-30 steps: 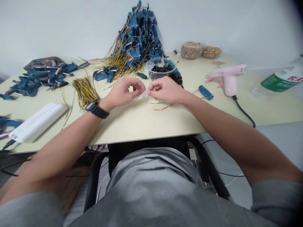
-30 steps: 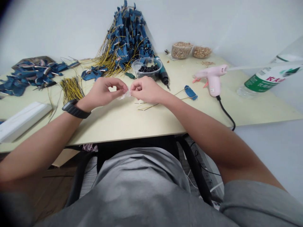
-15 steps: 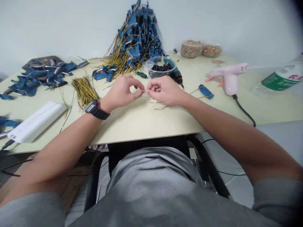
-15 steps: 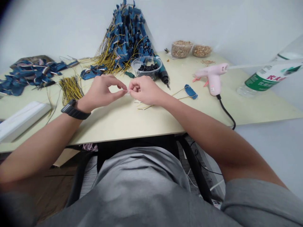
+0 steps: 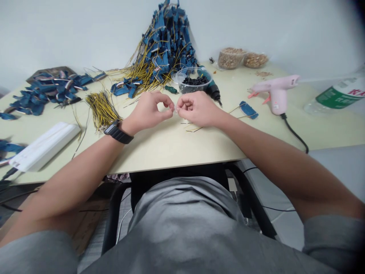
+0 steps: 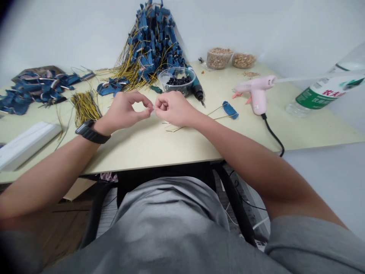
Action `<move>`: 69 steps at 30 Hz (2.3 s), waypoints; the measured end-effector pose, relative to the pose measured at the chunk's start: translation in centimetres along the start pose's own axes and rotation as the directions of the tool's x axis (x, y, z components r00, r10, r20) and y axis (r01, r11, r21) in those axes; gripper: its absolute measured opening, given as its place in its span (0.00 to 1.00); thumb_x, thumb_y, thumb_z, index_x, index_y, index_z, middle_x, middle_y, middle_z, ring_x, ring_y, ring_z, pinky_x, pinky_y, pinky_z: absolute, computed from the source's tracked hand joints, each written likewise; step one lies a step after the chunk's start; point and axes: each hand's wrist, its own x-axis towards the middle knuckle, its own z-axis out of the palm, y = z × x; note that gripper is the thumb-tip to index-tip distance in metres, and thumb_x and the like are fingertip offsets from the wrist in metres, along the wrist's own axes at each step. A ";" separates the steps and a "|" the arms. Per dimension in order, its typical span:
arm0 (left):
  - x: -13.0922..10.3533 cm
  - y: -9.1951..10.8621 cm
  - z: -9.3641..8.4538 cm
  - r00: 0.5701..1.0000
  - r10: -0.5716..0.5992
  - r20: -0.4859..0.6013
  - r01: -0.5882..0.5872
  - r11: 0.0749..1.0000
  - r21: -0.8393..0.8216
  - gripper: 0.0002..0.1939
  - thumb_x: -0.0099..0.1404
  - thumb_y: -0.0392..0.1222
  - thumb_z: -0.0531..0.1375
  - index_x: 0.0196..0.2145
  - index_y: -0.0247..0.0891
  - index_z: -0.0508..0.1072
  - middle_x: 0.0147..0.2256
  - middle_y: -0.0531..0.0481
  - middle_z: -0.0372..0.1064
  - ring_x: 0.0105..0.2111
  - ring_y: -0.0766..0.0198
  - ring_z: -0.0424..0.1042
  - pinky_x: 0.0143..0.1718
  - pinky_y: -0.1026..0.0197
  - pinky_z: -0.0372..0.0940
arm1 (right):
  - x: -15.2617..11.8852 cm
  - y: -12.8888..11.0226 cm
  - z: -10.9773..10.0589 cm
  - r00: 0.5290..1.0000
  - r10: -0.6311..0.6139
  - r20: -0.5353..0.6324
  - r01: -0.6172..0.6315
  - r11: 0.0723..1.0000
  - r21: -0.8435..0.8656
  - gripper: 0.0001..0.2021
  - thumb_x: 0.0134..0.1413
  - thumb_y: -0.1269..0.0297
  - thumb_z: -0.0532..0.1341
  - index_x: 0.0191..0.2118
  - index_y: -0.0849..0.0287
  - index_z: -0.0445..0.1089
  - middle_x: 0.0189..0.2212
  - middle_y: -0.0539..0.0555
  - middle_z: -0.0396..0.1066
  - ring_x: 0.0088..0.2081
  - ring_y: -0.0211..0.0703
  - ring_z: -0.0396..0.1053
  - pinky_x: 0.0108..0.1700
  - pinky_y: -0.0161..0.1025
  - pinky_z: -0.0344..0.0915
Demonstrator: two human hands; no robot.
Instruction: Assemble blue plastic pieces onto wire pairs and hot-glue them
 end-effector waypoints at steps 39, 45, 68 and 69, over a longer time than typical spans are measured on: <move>-0.1 1.4 -0.4 0.997 0.038 -0.071 -0.037 0.999 0.022 0.09 0.83 0.54 0.75 0.54 0.50 0.91 0.57 0.44 0.94 0.59 0.44 0.88 0.69 0.37 0.83 | 0.6 -1.5 -0.7 0.924 0.380 0.036 -0.341 0.781 0.523 0.15 0.73 0.78 0.73 0.32 0.57 0.78 0.27 0.47 0.71 0.23 0.32 0.50 0.24 0.39 0.46; 0.1 1.5 -0.6 0.997 0.071 -0.041 -0.070 0.997 0.027 0.13 0.87 0.61 0.72 0.51 0.55 0.95 0.57 0.47 0.95 0.64 0.40 0.89 0.75 0.27 0.81 | 0.6 -1.2 -0.7 0.928 0.371 0.020 -0.329 0.796 0.508 0.14 0.72 0.75 0.74 0.33 0.56 0.77 0.27 0.47 0.71 0.23 0.32 0.49 0.23 0.40 0.43; 0.7 1.2 -0.5 0.998 0.062 0.009 -0.062 0.998 -0.011 0.22 0.89 0.69 0.70 0.47 0.50 0.84 0.62 0.40 0.92 0.65 0.38 0.86 0.73 0.31 0.78 | 0.8 -1.0 0.1 0.931 0.366 0.011 -0.325 0.812 0.484 0.15 0.70 0.75 0.75 0.31 0.56 0.77 0.27 0.48 0.73 0.23 0.32 0.52 0.23 0.39 0.48; 0.7 1.2 -0.4 0.998 0.061 0.009 -0.060 0.998 -0.011 0.23 0.89 0.70 0.70 0.47 0.50 0.84 0.61 0.39 0.92 0.65 0.37 0.86 0.73 0.30 0.78 | 0.8 -1.0 0.1 0.931 0.365 0.013 -0.326 0.813 0.482 0.16 0.71 0.75 0.76 0.31 0.56 0.76 0.27 0.48 0.73 0.23 0.32 0.52 0.23 0.39 0.48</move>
